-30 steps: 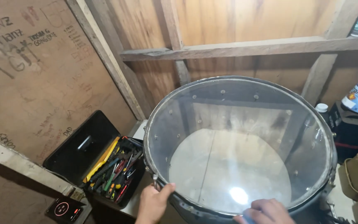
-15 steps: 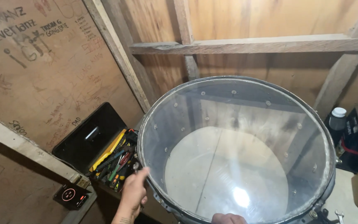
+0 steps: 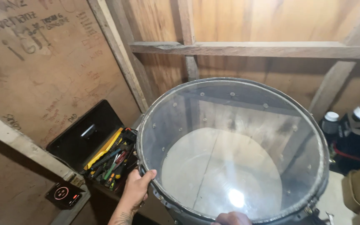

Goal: Tuning a drum by adjusting the tension rods with a wrench and tapping the drum head to check the pitch

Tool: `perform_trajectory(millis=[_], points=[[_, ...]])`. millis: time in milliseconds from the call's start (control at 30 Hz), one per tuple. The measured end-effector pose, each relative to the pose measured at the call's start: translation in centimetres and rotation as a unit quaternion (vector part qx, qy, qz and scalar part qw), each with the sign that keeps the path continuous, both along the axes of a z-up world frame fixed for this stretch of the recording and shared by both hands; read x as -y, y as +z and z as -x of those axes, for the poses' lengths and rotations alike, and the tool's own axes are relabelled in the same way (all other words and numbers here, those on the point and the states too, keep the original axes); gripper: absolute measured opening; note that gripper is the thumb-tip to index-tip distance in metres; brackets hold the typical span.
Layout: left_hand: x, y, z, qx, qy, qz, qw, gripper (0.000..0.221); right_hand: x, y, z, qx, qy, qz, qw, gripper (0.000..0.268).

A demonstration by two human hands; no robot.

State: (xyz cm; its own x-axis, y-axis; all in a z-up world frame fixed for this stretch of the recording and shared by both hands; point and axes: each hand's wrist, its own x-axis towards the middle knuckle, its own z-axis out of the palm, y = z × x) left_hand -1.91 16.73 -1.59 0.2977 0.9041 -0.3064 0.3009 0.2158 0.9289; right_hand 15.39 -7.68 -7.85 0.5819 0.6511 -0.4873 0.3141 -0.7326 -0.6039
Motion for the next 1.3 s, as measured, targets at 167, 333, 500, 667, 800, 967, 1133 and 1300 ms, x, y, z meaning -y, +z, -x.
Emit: perform_trajectory(millis=[167, 333, 500, 667, 800, 967, 1133, 1300], points=[[-1.1, -2.2, 0.6, -0.056, -0.004, -0.107, 0.993, 0.041, 4.0, -2.9, -3.5, -0.009, -0.074, -0.069, 0.995, 0.031], [-2.4, -4.1, 1.3, -0.044, -0.046, -0.158, 0.985, 0.043, 8.2, 0.1, -5.3, 0.553, -0.015, -0.473, 0.686, 0.027], [-1.8, -3.0, 1.4, -0.028, -0.042, -0.148, 0.988, 0.044, 10.5, 1.5, -3.9, 0.487, 0.050, -0.419, 0.764, 0.048], [-3.4, -2.8, 1.6, -0.108, -0.075, -0.127, 0.983, 0.057, 10.2, 2.9, -2.2, 0.403, 0.007, -0.367, 0.838, 0.035], [-4.3, -2.5, 1.9, -0.152, -0.091, -0.117, 0.977, 0.062, 10.3, 3.3, -0.4, 0.389, -0.016, -0.320, 0.864, 0.035], [-6.8, -1.5, 0.9, -0.112, -0.118, -0.106, 0.981, 0.057, 8.2, 2.6, 2.4, 0.435, -0.036, -0.359, 0.825, 0.035], [-9.7, -3.3, -2.0, 0.143, -0.090, -0.018, 0.985, 0.041, 4.2, 1.8, 5.4, 0.421, -0.141, -0.262, 0.857, 0.036], [-11.8, -6.1, -3.2, 0.135, -0.076, -0.133, 0.979, 0.039, 0.2, 1.6, 8.3, 0.579, -0.175, -0.339, 0.720, 0.034]])
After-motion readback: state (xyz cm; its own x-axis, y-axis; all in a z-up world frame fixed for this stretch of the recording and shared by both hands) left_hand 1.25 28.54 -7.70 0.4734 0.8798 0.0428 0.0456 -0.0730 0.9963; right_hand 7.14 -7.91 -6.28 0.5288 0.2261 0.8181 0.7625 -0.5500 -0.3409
